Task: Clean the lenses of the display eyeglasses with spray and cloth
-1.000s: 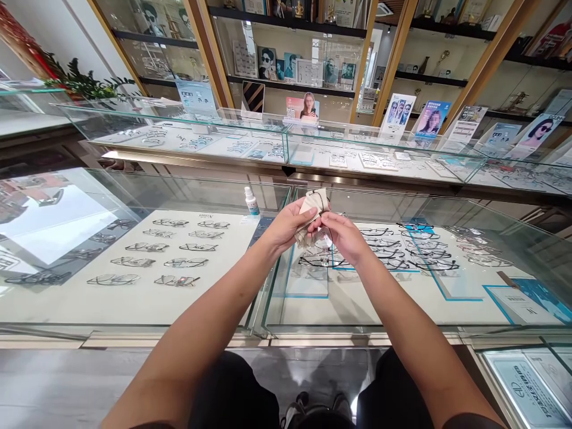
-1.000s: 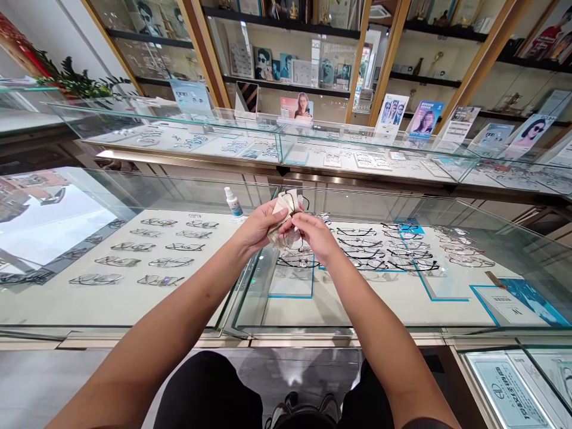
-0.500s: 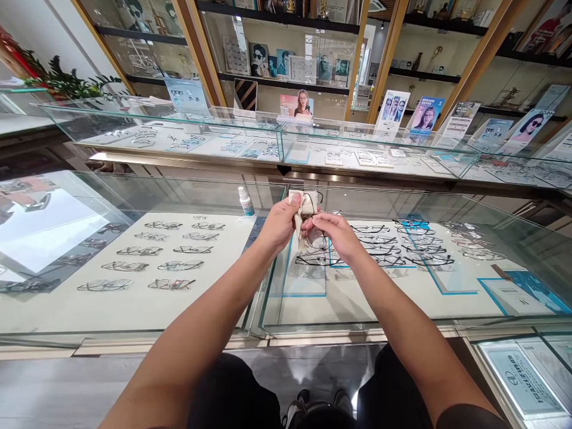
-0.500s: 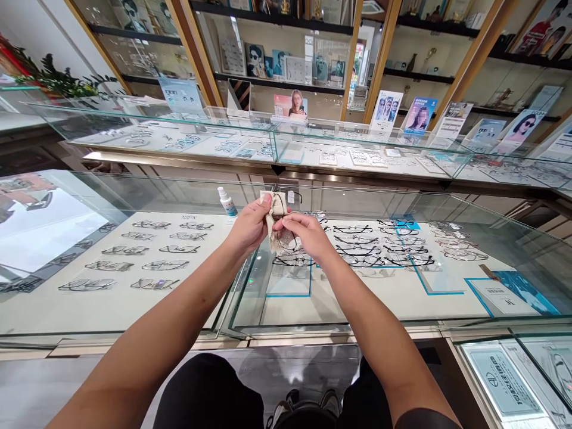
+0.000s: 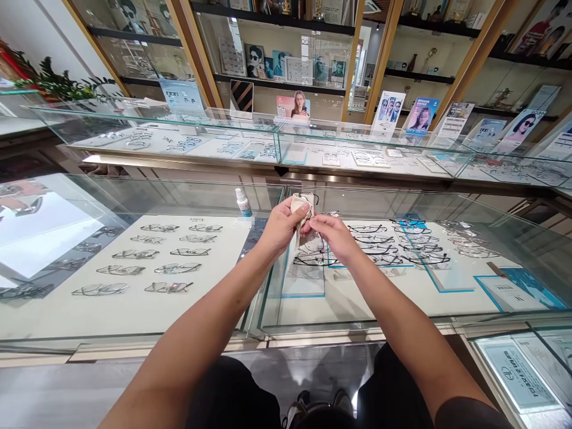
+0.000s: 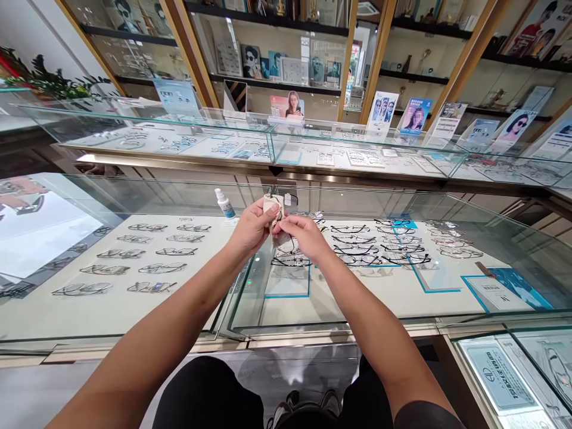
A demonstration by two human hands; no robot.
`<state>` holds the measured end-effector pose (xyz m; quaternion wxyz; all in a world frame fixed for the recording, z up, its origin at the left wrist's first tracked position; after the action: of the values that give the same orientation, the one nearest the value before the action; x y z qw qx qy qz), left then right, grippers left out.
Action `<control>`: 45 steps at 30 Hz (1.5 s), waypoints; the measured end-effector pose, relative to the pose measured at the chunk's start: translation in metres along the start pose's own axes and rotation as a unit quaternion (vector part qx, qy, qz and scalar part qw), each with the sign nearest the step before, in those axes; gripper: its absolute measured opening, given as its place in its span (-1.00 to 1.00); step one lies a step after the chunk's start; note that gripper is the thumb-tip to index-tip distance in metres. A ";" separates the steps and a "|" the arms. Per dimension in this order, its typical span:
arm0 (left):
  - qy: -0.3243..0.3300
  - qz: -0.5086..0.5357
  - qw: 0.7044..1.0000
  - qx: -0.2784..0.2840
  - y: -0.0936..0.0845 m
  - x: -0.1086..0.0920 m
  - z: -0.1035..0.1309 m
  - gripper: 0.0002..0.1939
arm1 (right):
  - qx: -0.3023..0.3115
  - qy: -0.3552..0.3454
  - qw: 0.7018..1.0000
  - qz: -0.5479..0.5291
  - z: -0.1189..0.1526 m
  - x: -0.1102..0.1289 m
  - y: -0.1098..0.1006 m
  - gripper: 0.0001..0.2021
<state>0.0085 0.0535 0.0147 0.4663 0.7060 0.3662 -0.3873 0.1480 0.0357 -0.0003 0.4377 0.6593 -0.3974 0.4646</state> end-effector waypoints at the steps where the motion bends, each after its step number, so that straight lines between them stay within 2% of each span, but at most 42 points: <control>1: 0.007 -0.007 1.000 0.001 0.000 0.000 0.000 -0.57 | -0.005 -0.005 1.000 0.009 0.000 0.000 0.000 -0.72; 7: 0.037 -0.039 0.998 -0.033 -0.007 -0.002 -0.003 -0.47 | -0.011 -0.037 0.998 0.041 -0.002 0.004 -0.003 -0.74; 9: 0.016 -0.040 0.999 -0.005 -0.010 -0.004 -0.005 -0.45 | -0.017 -0.032 0.999 0.033 -0.003 0.006 -0.006 -0.75; 13: -0.037 -0.031 0.996 0.071 -0.010 -0.009 -0.006 -0.51 | -0.030 0.019 0.999 -0.024 -0.003 0.010 -0.013 -0.75; 16: -0.037 -0.032 0.995 0.087 -0.006 -0.009 -0.004 -0.47 | -0.014 0.030 0.997 -0.063 -0.002 0.009 -0.010 -0.73; 21: 0.010 -0.029 0.999 0.021 -0.002 -0.002 0.000 -0.56 | -0.010 0.019 0.998 -0.056 0.000 -0.003 0.003 -0.68; 26: 0.048 -0.046 0.996 -0.056 -0.008 0.001 0.000 -0.49 | 0.000 0.003 1.000 -0.009 0.001 -0.006 0.010 -0.67; 28: 0.034 -0.044 0.997 -0.050 -0.010 0.000 -0.002 -0.45 | -0.008 -0.005 1.000 -0.004 0.000 -0.002 0.006 -0.70; 32: -0.026 -0.020 0.999 0.036 -0.006 -0.003 -0.003 -0.47 | -0.048 0.022 0.998 -0.037 -0.001 0.007 -0.006 -0.77; 35: -0.031 -0.005 0.997 0.064 -0.002 -0.003 -0.001 -0.40 | -0.049 0.038 0.995 -0.076 0.000 0.009 -0.009 -0.79; 37: -0.037 -0.003 0.998 0.055 0.000 -0.001 0.000 -0.38 | -0.034 0.036 0.996 -0.079 0.000 0.007 -0.006 -0.77; 42: -0.012 -0.010 1.000 -0.020 0.005 0.003 0.005 -0.50 | -0.015 0.018 0.999 -0.035 0.001 -0.002 0.003 -0.70; 45: -0.005 -0.012 0.999 -0.043 0.007 0.003 0.008 -0.46 | 0.003 0.019 1.000 -0.017 0.003 -0.005 0.008 -0.68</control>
<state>0.0141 0.0449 0.0122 0.4936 0.6785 0.3890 -0.3803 0.1404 0.0314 -0.0040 0.4511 0.6582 -0.3762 0.4708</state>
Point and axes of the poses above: each hand's wrist, its own z-axis away from the middle knuckle, its own y-axis out of the palm, x = y × z, the point moved 3 cm from there along -z, towards the middle knuckle, and after that the axes turned 4 degrees about -x, right-handed, at the moved point
